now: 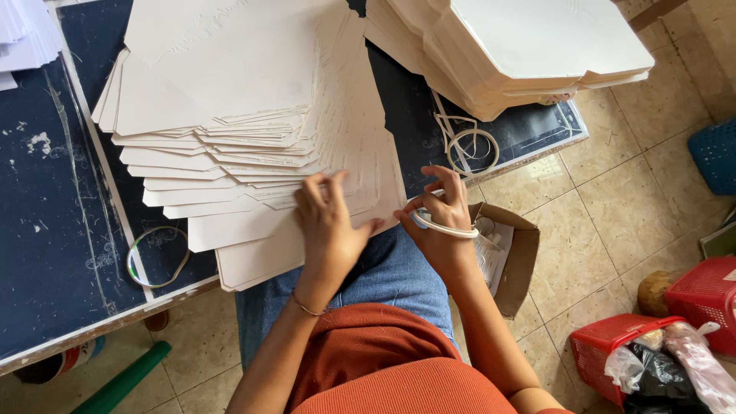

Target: The person repeatedly picks up a white paper sheet from a stack on the table and places it on top of another stack. The hands handle the sheets one at a time, aligning them before stacking. The task continues throughout the clip without visible completion.

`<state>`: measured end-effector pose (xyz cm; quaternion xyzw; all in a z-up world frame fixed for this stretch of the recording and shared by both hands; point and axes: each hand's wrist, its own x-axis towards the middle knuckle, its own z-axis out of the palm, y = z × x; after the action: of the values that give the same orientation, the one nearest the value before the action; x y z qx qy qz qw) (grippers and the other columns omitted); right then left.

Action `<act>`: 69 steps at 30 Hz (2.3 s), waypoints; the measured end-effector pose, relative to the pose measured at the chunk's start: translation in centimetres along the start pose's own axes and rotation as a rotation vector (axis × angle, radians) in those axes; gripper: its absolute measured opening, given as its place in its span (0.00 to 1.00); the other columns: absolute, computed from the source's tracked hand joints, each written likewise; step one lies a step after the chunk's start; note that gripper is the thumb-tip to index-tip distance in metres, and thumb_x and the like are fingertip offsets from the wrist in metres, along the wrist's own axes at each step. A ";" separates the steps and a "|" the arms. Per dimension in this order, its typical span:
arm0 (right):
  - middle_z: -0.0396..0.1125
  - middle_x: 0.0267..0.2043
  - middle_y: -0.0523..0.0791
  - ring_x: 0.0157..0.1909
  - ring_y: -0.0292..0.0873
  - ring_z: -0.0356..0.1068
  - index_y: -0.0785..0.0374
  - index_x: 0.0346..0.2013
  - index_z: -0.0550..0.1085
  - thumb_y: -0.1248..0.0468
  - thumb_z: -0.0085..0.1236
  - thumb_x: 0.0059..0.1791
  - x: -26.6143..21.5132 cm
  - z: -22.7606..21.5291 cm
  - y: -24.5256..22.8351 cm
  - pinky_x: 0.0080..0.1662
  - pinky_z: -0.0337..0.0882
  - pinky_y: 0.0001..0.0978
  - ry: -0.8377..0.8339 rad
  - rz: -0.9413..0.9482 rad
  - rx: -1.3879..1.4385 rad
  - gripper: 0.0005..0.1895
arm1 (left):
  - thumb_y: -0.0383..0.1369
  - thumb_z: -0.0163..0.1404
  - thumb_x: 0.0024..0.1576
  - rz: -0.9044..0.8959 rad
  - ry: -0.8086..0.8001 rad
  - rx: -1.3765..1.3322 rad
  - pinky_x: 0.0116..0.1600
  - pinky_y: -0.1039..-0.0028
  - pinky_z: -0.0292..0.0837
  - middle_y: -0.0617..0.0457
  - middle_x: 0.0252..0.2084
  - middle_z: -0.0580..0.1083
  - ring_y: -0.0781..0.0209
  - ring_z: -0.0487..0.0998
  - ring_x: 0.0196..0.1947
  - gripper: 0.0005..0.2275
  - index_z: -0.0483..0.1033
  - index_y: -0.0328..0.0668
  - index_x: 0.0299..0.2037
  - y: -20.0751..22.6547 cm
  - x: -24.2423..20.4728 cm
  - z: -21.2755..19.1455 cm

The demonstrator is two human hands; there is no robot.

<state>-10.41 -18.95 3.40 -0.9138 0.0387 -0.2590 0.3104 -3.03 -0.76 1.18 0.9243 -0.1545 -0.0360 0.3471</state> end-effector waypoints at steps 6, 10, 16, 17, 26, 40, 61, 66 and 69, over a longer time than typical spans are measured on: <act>0.66 0.60 0.51 0.51 0.52 0.76 0.62 0.33 0.80 0.65 0.75 0.50 2.0 -1.4 -2.2 0.56 0.78 0.40 0.117 -0.094 0.109 0.09 | 0.23 0.62 0.51 0.224 0.084 0.234 0.42 0.54 0.75 0.54 0.49 0.70 0.47 0.76 0.46 0.20 0.81 0.48 0.54 -0.2 -1.5 -2.2; 0.65 0.59 0.53 0.48 0.51 0.76 0.65 0.33 0.80 0.68 0.75 0.50 2.5 -0.2 -3.1 0.51 0.80 0.41 0.196 -0.178 0.184 0.09 | 0.25 0.58 0.63 0.374 0.473 0.418 0.41 0.67 0.67 0.60 0.43 0.71 0.58 0.74 0.40 0.06 0.81 0.49 0.46 -0.8 -0.4 -5.0; 0.66 0.60 0.54 0.51 0.57 0.77 0.64 0.38 0.81 0.67 0.73 0.51 1.5 1.7 -1.0 0.52 0.79 0.46 0.089 -0.125 0.176 0.06 | 0.28 0.56 0.67 0.542 0.567 0.432 0.40 0.68 0.64 0.63 0.39 0.68 0.59 0.72 0.39 0.04 0.79 0.53 0.42 -3.8 1.6 -3.9; 0.67 0.60 0.55 0.52 0.59 0.76 0.64 0.39 0.81 0.67 0.71 0.52 1.3 1.7 -0.8 0.53 0.78 0.48 0.042 -0.092 0.176 0.05 | 0.30 0.61 0.56 0.464 0.326 0.320 0.44 0.61 0.67 0.58 0.47 0.67 0.53 0.71 0.45 0.15 0.77 0.54 0.53 -3.6 1.4 -3.8; 0.68 0.61 0.54 0.53 0.60 0.72 0.61 0.35 0.80 0.68 0.69 0.49 0.2 2.5 0.2 0.50 0.72 0.47 0.019 -0.113 0.085 0.03 | 0.37 0.75 0.45 0.001 -0.004 -0.106 0.60 0.53 0.66 0.57 0.55 0.64 0.49 0.68 0.56 0.28 0.76 0.52 0.56 -0.5 2.1 -1.7; 0.69 0.62 0.51 0.55 0.53 0.70 0.59 0.38 0.86 0.71 0.71 0.49 -2.4 3.2 -2.8 0.51 0.74 0.37 0.229 -0.133 0.041 0.05 | 0.47 0.75 0.42 -0.131 -0.131 -0.105 0.63 0.50 0.66 0.59 0.58 0.63 0.46 0.65 0.62 0.27 0.77 0.61 0.51 -0.9 3.1 -1.8; 0.72 0.59 0.45 0.58 0.52 0.69 0.50 0.34 0.86 0.60 0.76 0.45 -3.8 6.8 -6.1 0.54 0.74 0.40 -0.116 0.061 0.256 0.05 | 0.36 0.76 0.40 -0.118 -0.068 -0.011 0.63 0.46 0.69 0.55 0.59 0.63 0.43 0.65 0.59 0.45 0.66 0.60 0.71 -6.0 -2.1 -6.7; 0.72 0.59 0.43 0.57 0.51 0.68 0.50 0.34 0.85 0.60 0.75 0.46 -3.8 8.2 -5.7 0.57 0.71 0.45 -0.100 0.031 0.171 0.04 | 0.36 0.74 0.46 -0.155 -0.075 -0.087 0.66 0.44 0.64 0.53 0.63 0.58 0.41 0.60 0.62 0.42 0.65 0.60 0.73 -7.0 -3.2 -6.7; 0.72 0.57 0.43 0.52 0.49 0.70 0.49 0.34 0.84 0.58 0.75 0.47 -3.8 8.2 -5.6 0.53 0.72 0.43 -0.121 -0.011 0.115 0.05 | 0.40 0.76 0.42 -0.160 -0.044 -0.051 0.65 0.44 0.63 0.53 0.63 0.57 0.41 0.60 0.62 0.45 0.65 0.60 0.72 -6.9 -3.1 -6.2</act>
<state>-10.13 -9.08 -0.59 -0.9086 -0.0001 -0.2067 0.3628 -3.13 9.03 1.27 0.9236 -0.0869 -0.0875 0.3630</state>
